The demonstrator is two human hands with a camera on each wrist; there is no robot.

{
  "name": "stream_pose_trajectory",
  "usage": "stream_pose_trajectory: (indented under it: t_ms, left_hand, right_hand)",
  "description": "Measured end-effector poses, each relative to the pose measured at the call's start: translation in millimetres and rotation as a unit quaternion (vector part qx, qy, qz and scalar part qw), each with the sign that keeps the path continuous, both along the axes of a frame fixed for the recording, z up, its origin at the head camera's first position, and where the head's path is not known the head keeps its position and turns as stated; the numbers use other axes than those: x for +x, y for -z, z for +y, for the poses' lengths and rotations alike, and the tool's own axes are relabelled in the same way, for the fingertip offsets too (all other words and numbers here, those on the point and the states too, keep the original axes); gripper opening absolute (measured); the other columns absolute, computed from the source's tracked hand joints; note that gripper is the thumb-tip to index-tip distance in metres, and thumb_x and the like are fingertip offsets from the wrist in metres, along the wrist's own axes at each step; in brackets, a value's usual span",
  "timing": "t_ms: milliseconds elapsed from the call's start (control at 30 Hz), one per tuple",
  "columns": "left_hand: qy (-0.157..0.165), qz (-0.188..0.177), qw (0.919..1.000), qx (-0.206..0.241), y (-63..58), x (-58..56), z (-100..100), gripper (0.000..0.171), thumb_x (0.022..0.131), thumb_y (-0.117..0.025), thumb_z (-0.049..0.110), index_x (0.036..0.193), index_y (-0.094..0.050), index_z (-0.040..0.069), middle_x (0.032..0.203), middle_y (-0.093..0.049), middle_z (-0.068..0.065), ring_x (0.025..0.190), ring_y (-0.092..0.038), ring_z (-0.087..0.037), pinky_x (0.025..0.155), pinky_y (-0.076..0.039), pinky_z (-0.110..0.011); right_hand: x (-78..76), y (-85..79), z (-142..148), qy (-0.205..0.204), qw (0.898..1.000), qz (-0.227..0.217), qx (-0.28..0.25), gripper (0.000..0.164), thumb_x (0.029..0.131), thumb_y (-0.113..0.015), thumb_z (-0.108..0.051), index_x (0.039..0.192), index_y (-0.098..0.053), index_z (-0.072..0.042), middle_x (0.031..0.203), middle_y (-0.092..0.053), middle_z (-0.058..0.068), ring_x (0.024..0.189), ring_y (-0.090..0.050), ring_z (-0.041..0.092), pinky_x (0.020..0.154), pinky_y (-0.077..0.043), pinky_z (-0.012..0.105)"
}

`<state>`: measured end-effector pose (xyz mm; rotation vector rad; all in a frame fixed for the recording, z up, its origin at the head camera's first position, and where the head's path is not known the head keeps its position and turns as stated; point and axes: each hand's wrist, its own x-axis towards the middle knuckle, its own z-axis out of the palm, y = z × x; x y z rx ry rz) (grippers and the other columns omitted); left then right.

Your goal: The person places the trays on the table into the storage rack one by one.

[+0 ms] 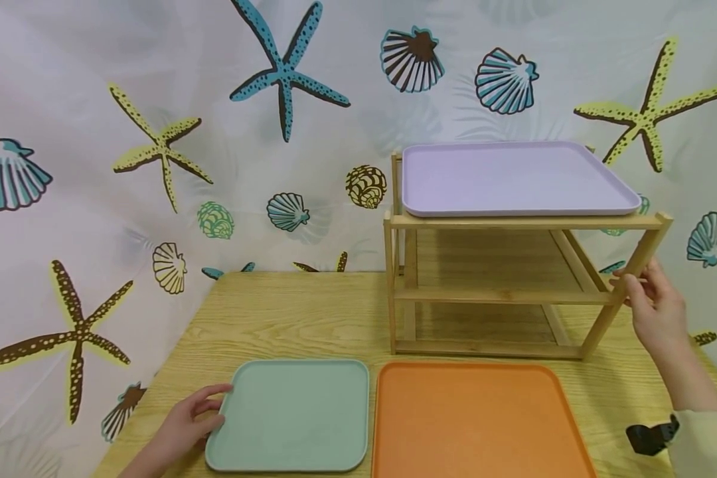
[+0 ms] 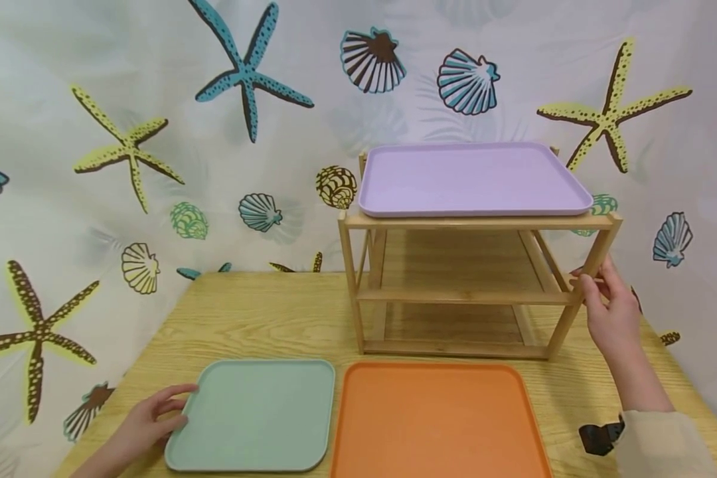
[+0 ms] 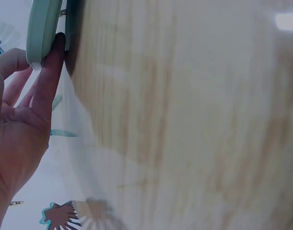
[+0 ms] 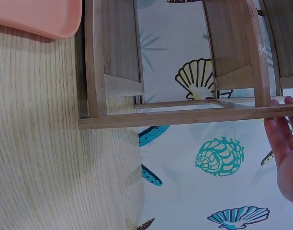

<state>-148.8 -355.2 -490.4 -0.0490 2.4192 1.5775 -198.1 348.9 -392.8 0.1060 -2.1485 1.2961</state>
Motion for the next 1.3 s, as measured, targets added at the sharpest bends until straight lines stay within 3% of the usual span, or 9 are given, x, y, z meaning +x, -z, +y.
stream_pose_trajectory:
  t_ms: [100, 167, 300, 400, 500, 633, 800, 1067, 1300]
  left_hand:
    - [0.021, -0.03, 0.9971, 0.067, -0.3, 1.5, -7.3, 0.058, 0.093, -0.063, 0.006, 0.145, -0.039, 0.003, 0.124, -0.057, -0.019, 0.099, -0.061, -0.02, 0.068, -0.057, -0.043]
    - [0.044, -0.045, 0.991, 0.118, -2.1, 3.5, -12.6, 0.056, 0.095, -0.061, 0.008, 0.147, -0.04, 0.013, 0.127, -0.055, -0.014, 0.103, -0.06, -0.019, 0.073, -0.056, -0.045]
    - [0.077, -0.088, 0.969, 0.218, -6.4, 8.0, -21.3, 0.049, 0.1, -0.053, 0.007, 0.139, -0.049, 0.036, 0.127, -0.055, -0.002, 0.108, -0.06, -0.02, 0.084, -0.053, -0.048]
    - [0.079, -0.106, 0.9556, 0.263, -8.4, 11.2, -25.1, 0.048, 0.102, -0.049, 0.006, 0.13, -0.055, 0.044, 0.125, -0.056, 0.004, 0.109, -0.06, -0.019, 0.086, -0.052, -0.047]
    - [0.076, -0.11, 0.9477, 0.29, -10.3, 15.0, -26.9, 0.048, 0.103, -0.046, 0.005, 0.126, -0.057, 0.045, 0.124, -0.058, 0.006, 0.109, -0.061, -0.018, 0.086, -0.053, -0.044]
    - [0.076, -0.106, 0.9445, 0.301, -15.4, 18.9, -24.0, 0.049, 0.104, -0.043, 0.005, 0.125, -0.058, 0.047, 0.12, -0.061, 0.004, 0.107, -0.062, -0.017, 0.084, -0.054, -0.041]
    - [0.107, -0.091, 0.9361, 0.322, -25.5, 22.8, -10.4, 0.052, 0.104, -0.04, 0.001, 0.131, -0.055, 0.044, 0.122, -0.062, 0.002, 0.108, -0.062, -0.018, 0.084, -0.054, -0.042]
    - [0.134, -0.072, 0.9294, 0.336, -45.2, 26.5, 31.5, 0.051, 0.103, -0.04, 0.0, 0.135, -0.051, 0.039, 0.124, -0.062, 0.0, 0.106, -0.063, -0.02, 0.084, -0.054, -0.041]
    - [0.161, -0.028, 0.9166, 0.365, -53.4, 29.9, 77.2, 0.053, 0.101, -0.041, -0.005, 0.14, -0.045, 0.029, 0.124, -0.062, -0.003, 0.103, -0.063, -0.018, 0.077, -0.056, -0.037]
  right_hand:
    - [-0.2, -0.1, -0.7, 0.001, 1.0, 0.003, 0.004, 0.037, 0.102, -0.045, -0.006, 0.139, -0.049, -0.013, 0.1, -0.056, -0.023, 0.09, -0.056, -0.012, 0.069, -0.045, 0.005]
    - [0.0, -0.5, -1.1, -0.001, 1.0, 0.005, 0.003, 0.037, 0.102, -0.045, -0.006, 0.139, -0.05, -0.013, 0.1, -0.056, -0.023, 0.09, -0.056, -0.012, 0.069, -0.045, 0.006]
    - [0.6, -1.3, -1.8, -0.004, 1.0, 0.009, -0.002, 0.039, 0.102, -0.045, -0.006, 0.14, -0.049, -0.013, 0.1, -0.057, -0.023, 0.09, -0.057, -0.011, 0.069, -0.045, 0.006]
    - [0.8, -1.4, -1.9, -0.004, 1.0, 0.008, -0.002, 0.04, 0.102, -0.045, -0.006, 0.141, -0.048, -0.014, 0.1, -0.056, -0.023, 0.09, -0.057, -0.012, 0.069, -0.045, 0.005]
    - [0.8, -1.1, -1.6, -0.005, 1.0, 0.006, -0.006, 0.04, 0.102, -0.045, -0.006, 0.141, -0.048, -0.015, 0.1, -0.057, -0.023, 0.09, -0.057, -0.012, 0.069, -0.045, 0.006]
    - [0.6, -0.8, -0.8, -0.003, 1.0, 0.004, -0.009, 0.037, 0.102, -0.045, -0.007, 0.138, -0.051, -0.015, 0.1, -0.057, -0.022, 0.09, -0.057, -0.011, 0.069, -0.045, 0.006]
    - [1.3, -0.4, 0.3, -0.003, 1.0, -0.002, -0.006, 0.042, 0.103, -0.045, -0.008, 0.144, -0.046, -0.017, 0.101, -0.056, -0.024, 0.091, -0.056, -0.013, 0.07, -0.045, 0.005]
    - [1.6, -0.6, 0.9, -0.004, 1.0, -0.01, -0.01, 0.045, 0.103, -0.045, -0.008, 0.146, -0.044, -0.018, 0.101, -0.056, -0.023, 0.091, -0.056, -0.012, 0.07, -0.045, 0.005]
    - [0.8, -0.6, -0.9, -0.002, 1.0, -0.014, -0.01, 0.042, 0.102, -0.044, -0.007, 0.143, -0.047, -0.018, 0.101, -0.056, -0.023, 0.091, -0.055, -0.012, 0.07, -0.045, 0.005]
